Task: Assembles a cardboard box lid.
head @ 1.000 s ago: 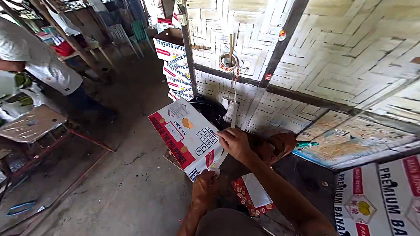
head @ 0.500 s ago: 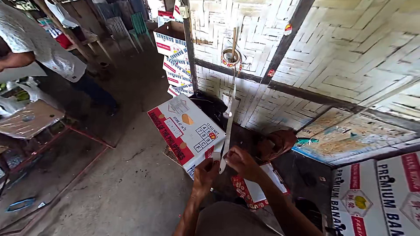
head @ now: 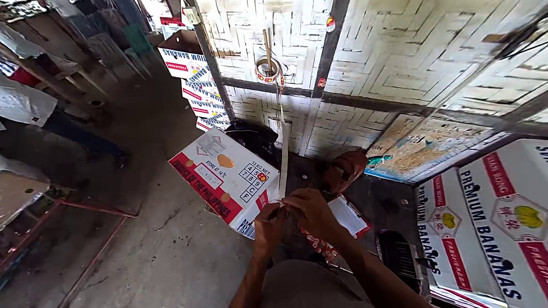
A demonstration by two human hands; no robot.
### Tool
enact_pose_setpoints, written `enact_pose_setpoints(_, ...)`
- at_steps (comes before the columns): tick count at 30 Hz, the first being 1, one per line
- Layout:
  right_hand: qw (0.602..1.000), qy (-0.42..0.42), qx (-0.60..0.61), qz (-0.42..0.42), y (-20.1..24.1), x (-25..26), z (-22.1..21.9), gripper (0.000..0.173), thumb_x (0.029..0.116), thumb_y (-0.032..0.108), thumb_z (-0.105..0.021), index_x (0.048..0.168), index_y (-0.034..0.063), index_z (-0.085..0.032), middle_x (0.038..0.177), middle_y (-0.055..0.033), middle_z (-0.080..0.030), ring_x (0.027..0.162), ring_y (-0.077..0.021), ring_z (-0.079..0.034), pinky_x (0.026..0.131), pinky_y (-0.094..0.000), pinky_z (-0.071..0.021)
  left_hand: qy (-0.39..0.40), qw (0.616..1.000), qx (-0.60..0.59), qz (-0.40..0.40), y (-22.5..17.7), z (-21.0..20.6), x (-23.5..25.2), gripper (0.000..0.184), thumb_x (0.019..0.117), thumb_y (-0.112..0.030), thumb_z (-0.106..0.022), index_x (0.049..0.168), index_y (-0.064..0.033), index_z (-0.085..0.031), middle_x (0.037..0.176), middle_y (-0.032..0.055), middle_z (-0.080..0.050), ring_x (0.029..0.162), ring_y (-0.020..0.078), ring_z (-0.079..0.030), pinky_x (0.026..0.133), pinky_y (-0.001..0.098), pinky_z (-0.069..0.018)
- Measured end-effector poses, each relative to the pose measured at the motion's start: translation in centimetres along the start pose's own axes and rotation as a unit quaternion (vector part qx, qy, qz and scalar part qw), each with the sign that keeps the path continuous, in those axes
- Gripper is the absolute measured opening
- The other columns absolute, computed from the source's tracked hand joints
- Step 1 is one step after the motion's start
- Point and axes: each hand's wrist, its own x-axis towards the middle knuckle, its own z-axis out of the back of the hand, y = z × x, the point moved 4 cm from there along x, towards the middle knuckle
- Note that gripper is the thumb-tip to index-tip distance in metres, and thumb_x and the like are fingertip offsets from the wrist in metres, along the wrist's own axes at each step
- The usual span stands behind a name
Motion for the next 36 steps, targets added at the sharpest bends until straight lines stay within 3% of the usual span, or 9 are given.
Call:
enact_pose_setpoints(10, 1.000, -0.014, -0.014, -0.005, -3.1, 0.8, 2.2, 0.024, 0.0959, 0.026, -0.060, 0.095, 0.0123, -0.079, 0.093, -0.0034, -0.076, 0.092, -0.0197, -0.071, 0.100, -0.0524, -0.0470, 0.049, 0.978, 0.198, -0.051, 0.3, -0.7, -0.1, 0.014, 0.0911, -0.010, -0.069, 0.098, -0.0010, -0.076, 0.091, 0.0084, -0.073, 0.083, 0.0117, -0.071, 0.081, 0.0286, -0.0601)
enact_pose_setpoints(14, 0.988, -0.094, 0.022, -0.123, -8.1, -1.4, 4.3, 0.025, 0.0970, 0.022, -0.060, 0.101, 0.0048, -0.078, 0.096, -0.0104, -0.074, 0.087, -0.0194, -0.071, 0.082, -0.0408, -0.0602, 0.236, 0.954, 0.136, 0.127, 5.9, 2.3, -3.9, 0.041, 0.0948, -0.023, -0.071, 0.131, -0.0035, -0.065, 0.132, 0.0118, -0.066, 0.125, 0.0198, -0.061, 0.110, 0.0412, -0.0484)
enact_pose_setpoints(19, 0.957, -0.126, 0.062, -0.253, -11.6, -4.5, 5.3, 0.025, 0.1001, 0.021, -0.061, 0.107, 0.0008, -0.075, 0.098, -0.0131, -0.074, 0.087, -0.0191, -0.071, 0.081, -0.0395, -0.0595, -0.105, 0.905, 0.249, 0.328, 16.4, 10.7, -11.1, 0.068, 0.0836, -0.037, -0.084, 0.131, 0.0047, -0.057, 0.124, 0.0259, -0.064, 0.115, 0.0398, -0.063, 0.097, 0.0580, -0.0513)
enact_pose_setpoints(23, 0.940, -0.111, 0.145, -0.288, -12.7, -4.0, 2.3, 0.027, 0.1021, 0.022, -0.059, 0.108, -0.0004, -0.073, 0.090, -0.0116, -0.072, 0.078, -0.0164, -0.069, 0.076, -0.0379, -0.0593, -0.043, 0.904, 0.323, 0.276, 20.0, 9.9, -6.7, 0.062, 0.0922, -0.047, -0.072, 0.132, 0.0002, -0.063, 0.126, 0.0237, -0.067, 0.120, 0.0374, -0.065, 0.105, 0.0582, -0.0488)
enact_pose_setpoints(26, 0.920, -0.145, 0.223, -0.289, -12.1, -2.3, 1.2, 0.028, 0.1054, 0.021, -0.055, 0.113, -0.0024, -0.069, 0.091, -0.0086, -0.071, 0.077, -0.0118, -0.069, 0.075, -0.0307, -0.0605, -0.086, 0.955, 0.246, 0.145, 13.3, 10.7, -0.1, 0.035, 0.1016, -0.032, -0.062, 0.106, 0.0018, -0.073, 0.093, 0.0145, -0.075, 0.089, 0.0242, -0.073, 0.088, 0.0485, -0.0581)
enact_pose_setpoints(29, 0.891, -0.151, 0.344, -0.254, -10.0, 0.8, 1.3, 0.044, 0.1115, 0.027, -0.038, 0.134, -0.0062, -0.054, 0.112, -0.0130, -0.070, 0.095, -0.0180, -0.072, 0.088, -0.0367, -0.0615, -0.209, 0.977, -0.002, 0.050, 0.7, 16.3, 6.4, 0.037, 0.1113, -0.021, -0.038, 0.124, 0.0078, -0.058, 0.097, 0.0137, -0.072, 0.081, 0.0193, -0.072, 0.073, 0.0399, -0.0631)
enact_pose_setpoints(32, 0.873, -0.125, 0.432, -0.189, -6.6, 5.0, -0.7, 0.064, 0.1109, 0.043, -0.022, 0.148, -0.0070, -0.039, 0.129, -0.0181, -0.066, 0.113, -0.0243, -0.068, 0.098, -0.0424, -0.0574, -0.157, 0.975, -0.142, 0.065, -5.1, 19.4, 7.2, 0.063, 0.1093, -0.053, -0.019, 0.158, -0.0131, -0.026, 0.132, 0.0126, -0.065, 0.103, 0.0256, -0.072, 0.083, 0.0452, -0.0617)
enact_pose_setpoints(34, 0.868, -0.140, 0.448, -0.165, -3.5, 7.3, -2.6, 0.065, 0.1105, 0.042, -0.021, 0.146, -0.0084, -0.042, 0.129, -0.0198, -0.066, 0.117, -0.0246, -0.067, 0.102, -0.0415, -0.0560, -0.077, 0.978, -0.187, 0.051, -5.3, 17.3, 4.2, 0.100, 0.0893, -0.085, -0.034, 0.156, -0.0116, -0.031, 0.133, 0.0109, -0.066, 0.112, 0.0248, -0.069, 0.091, 0.0466, -0.0600)
enact_pose_setpoints(36, 0.874, -0.166, 0.439, -0.127, -0.7, 8.5, -4.0, 0.054, 0.1120, 0.031, -0.026, 0.139, -0.0110, -0.045, 0.119, -0.0199, -0.069, 0.109, -0.0254, -0.071, 0.099, -0.0423, -0.0585, -0.061, 0.966, -0.239, 0.077, -3.3, 14.6, 0.8, 0.087, 0.0838, -0.076, -0.061, 0.136, -0.0071, -0.054, 0.112, 0.0082, -0.075, 0.101, 0.0201, -0.073, 0.088, 0.0423, -0.0620)
